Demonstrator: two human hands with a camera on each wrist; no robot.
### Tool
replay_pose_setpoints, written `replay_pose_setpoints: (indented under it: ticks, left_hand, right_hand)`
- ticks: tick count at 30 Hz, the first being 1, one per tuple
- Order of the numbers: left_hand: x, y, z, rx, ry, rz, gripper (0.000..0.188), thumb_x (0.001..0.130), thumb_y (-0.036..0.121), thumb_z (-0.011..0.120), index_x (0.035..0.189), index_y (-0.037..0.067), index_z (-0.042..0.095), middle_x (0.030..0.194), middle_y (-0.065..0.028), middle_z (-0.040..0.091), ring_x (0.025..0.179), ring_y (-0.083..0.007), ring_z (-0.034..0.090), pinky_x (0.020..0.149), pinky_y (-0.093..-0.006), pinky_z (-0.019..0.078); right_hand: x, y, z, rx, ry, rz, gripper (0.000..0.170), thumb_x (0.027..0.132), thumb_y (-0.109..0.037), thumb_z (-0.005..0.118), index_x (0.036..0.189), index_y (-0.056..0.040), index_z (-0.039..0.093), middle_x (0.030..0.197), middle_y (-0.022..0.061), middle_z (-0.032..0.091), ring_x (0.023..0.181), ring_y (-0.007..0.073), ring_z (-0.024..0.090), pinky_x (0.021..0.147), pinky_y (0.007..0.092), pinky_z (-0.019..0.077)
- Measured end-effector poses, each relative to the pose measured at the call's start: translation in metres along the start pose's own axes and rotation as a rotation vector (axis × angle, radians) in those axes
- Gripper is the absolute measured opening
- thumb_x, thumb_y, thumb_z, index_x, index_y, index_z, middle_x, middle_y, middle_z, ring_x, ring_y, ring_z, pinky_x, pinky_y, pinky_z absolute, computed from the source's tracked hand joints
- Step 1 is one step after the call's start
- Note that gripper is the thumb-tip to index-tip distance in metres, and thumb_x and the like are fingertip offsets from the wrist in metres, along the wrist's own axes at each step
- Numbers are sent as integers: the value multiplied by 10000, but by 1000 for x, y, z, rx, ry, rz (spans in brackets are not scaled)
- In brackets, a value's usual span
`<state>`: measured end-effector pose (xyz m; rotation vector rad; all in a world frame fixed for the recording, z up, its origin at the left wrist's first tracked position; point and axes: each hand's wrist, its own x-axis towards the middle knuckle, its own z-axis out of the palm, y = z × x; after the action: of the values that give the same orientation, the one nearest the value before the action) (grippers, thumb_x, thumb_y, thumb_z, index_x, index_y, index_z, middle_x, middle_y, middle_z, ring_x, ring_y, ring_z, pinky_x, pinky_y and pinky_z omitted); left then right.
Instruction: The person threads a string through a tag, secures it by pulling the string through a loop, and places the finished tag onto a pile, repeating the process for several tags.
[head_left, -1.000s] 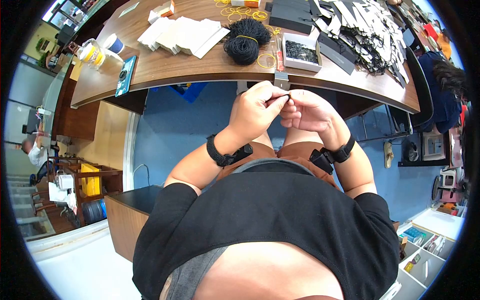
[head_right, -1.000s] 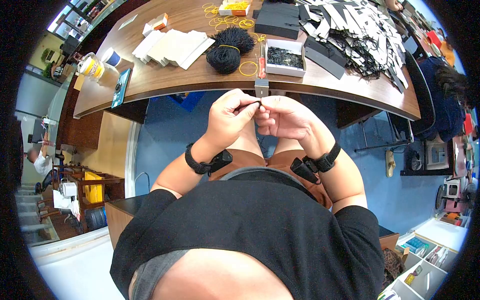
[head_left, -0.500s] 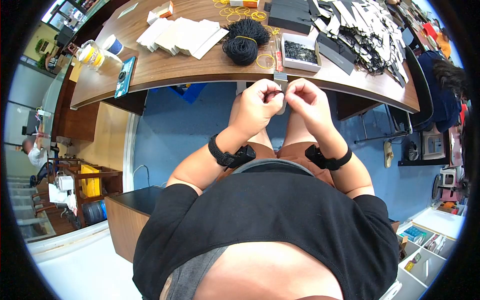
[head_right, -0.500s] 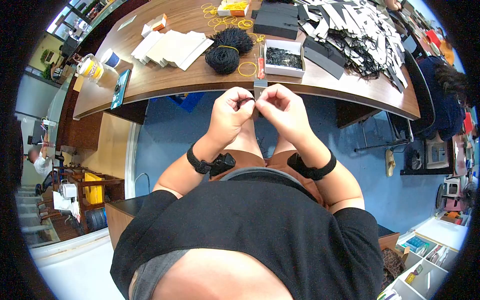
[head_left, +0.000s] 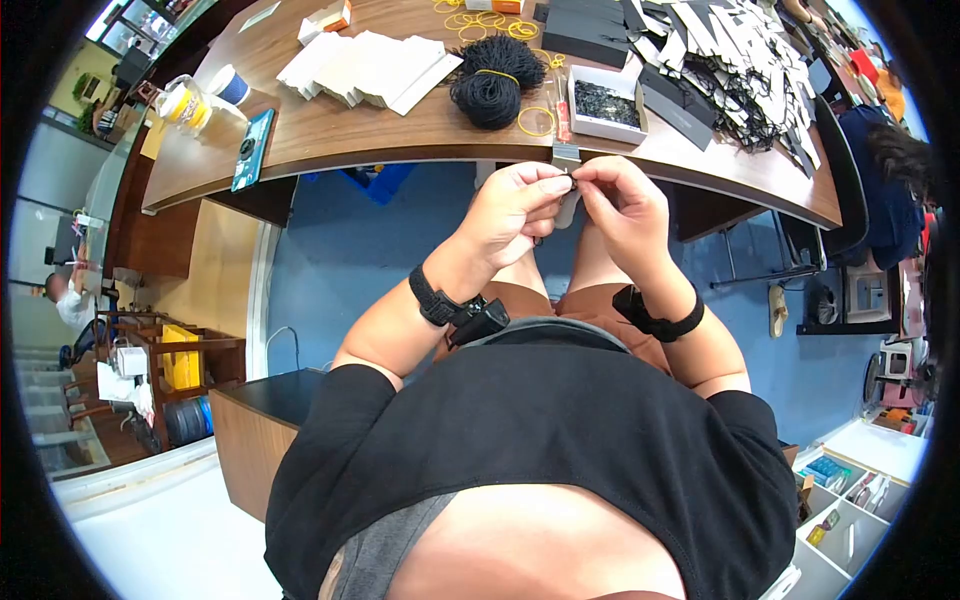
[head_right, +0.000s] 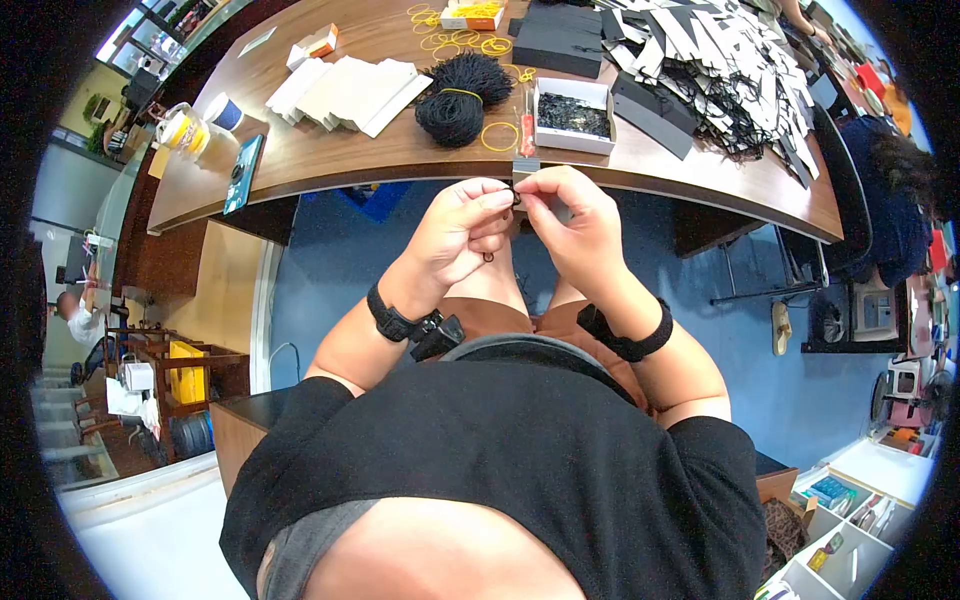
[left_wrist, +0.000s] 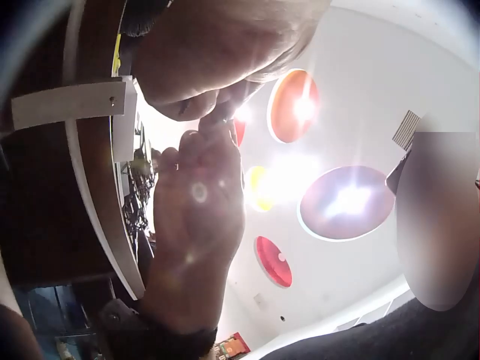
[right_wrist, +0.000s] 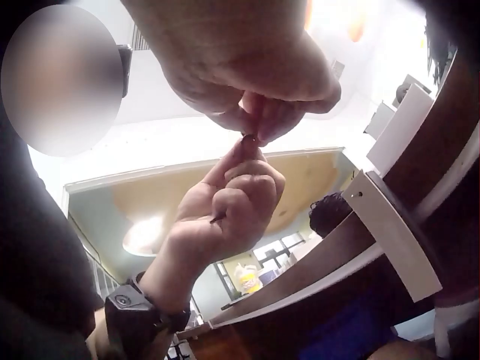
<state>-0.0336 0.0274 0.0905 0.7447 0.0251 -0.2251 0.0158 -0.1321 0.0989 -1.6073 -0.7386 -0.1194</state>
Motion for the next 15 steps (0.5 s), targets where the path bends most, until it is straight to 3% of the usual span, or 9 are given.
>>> replay_pose_setpoints:
  ticks: [3,9,13,15]
  left_hand:
    - [-2,1,7,80,70,41,111,869,87,611,943,6,624,668,43,519,484,-8,343,412,-158,245]
    - [-3,-2,8,349,126,171,121,859,86,627,934,-4,654,723,22,587,501,-1,367,428,-156,253]
    - [-3,-4,11,481,156,252,117,861,82,622,926,-7,661,737,26,592,516,3,371,442,-162,251]
    - [-3,-4,11,627,173,307,123,860,75,619,934,-15,660,752,16,604,552,-11,429,468,-166,310]
  right_hand:
    - [2,-8,-3,-69,-19,-43,137,756,-2,663,887,-41,653,865,85,646,805,175,626,760,254,471]
    - [7,-7,-10,-278,-39,-230,125,745,-76,707,854,-48,652,841,76,658,804,222,625,752,287,462]
    - [7,-8,-13,-278,-50,-195,127,745,-83,707,850,-53,642,827,73,650,767,223,610,733,292,454]
    - [6,-6,-14,-344,-2,-220,133,745,-76,702,858,-55,636,811,74,643,724,227,598,720,294,452]
